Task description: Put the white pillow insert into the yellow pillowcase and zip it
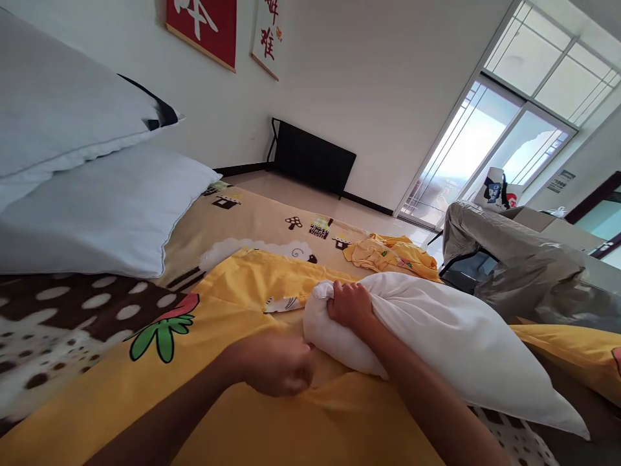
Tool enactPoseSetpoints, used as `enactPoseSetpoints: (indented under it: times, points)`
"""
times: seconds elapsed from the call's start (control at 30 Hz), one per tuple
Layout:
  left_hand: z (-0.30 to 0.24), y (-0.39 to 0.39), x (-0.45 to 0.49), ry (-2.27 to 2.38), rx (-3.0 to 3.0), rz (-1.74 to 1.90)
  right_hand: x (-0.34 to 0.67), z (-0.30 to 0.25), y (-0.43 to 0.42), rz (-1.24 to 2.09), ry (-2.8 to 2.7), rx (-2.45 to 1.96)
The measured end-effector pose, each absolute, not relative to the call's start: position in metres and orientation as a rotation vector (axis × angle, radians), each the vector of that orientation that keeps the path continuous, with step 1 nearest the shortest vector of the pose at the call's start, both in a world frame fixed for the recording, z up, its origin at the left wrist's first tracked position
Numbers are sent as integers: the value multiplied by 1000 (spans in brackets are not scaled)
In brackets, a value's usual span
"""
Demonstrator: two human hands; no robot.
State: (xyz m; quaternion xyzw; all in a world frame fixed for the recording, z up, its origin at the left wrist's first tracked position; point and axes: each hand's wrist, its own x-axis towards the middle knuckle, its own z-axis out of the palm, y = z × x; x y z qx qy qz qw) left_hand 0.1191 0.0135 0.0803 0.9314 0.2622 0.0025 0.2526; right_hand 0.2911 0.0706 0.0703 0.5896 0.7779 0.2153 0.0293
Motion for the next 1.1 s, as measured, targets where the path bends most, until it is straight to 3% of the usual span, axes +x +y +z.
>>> enactPoseSetpoints:
  times: [0.23, 0.4, 0.6, 0.83, 1.1]
  points:
    - [41, 85, 95, 1260, 2390, 259, 293, 71, 57, 672, 2389, 1825]
    - [1, 98, 106, 1359, 2355, 170, 297, 99, 58, 731, 2338, 1864]
    - [-5, 98, 106, 1322, 2393, 84, 301, 141, 67, 979, 2239, 2027]
    - [-4, 97, 102, 1470, 2434, 204, 268, 84, 65, 687, 2352, 1682]
    - [-4, 99, 104, 1582, 2492, 372, 261, 79, 42, 772, 2336, 1520]
